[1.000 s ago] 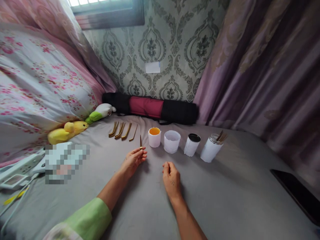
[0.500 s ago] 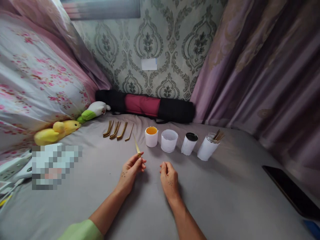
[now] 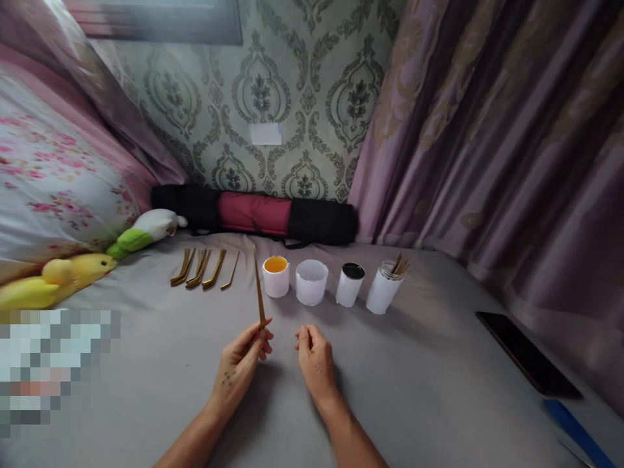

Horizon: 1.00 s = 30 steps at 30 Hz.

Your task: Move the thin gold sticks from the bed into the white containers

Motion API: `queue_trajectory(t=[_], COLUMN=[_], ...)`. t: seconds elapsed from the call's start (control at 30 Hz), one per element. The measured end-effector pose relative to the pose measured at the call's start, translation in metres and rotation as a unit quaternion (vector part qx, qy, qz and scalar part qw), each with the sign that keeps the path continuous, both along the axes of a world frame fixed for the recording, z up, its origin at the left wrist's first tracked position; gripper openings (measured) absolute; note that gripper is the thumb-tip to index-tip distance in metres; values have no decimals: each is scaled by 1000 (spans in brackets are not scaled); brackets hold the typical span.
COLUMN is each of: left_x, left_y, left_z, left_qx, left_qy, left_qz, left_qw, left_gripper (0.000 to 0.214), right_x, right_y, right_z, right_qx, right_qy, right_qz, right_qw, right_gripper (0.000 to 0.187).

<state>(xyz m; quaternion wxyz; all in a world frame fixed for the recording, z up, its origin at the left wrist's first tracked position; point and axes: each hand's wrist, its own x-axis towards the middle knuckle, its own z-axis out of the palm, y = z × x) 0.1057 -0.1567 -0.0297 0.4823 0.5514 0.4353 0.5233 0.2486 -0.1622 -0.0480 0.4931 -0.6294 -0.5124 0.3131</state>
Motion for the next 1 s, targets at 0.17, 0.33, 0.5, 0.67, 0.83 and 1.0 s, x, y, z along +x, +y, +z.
queue_trajectory(t=[0.17, 0.33, 0.5, 0.67, 0.83, 1.0], left_x=[0, -2, -3, -3, -4, -6], left_y=[-2, -2, -3, -3, -2, -2], left_z=[2, 7, 12, 10, 4, -2], left_qx=[55, 93, 135, 165, 188, 209], left_qy=[50, 84, 121, 166, 235, 294], left_qz=[-4, -15, -10, -11, -7, -9], left_qw=[997, 992, 983, 972, 954, 933], left_gripper=[32, 33, 31, 30, 33, 34], right_x=[1, -1, -2, -3, -4, -5], right_y=[-1, -2, -2, -4, -6, -7], right_z=[2, 7, 10, 15, 21, 25], right_qx=[-2, -23, -24, -11, 17, 37], right_qy=[36, 70, 73, 82, 80, 92], right_qz=[12, 29, 35, 41, 42, 49], right_qw=[999, 997, 996, 996, 996, 994], right_gripper=[35, 34, 32, 32, 32, 31])
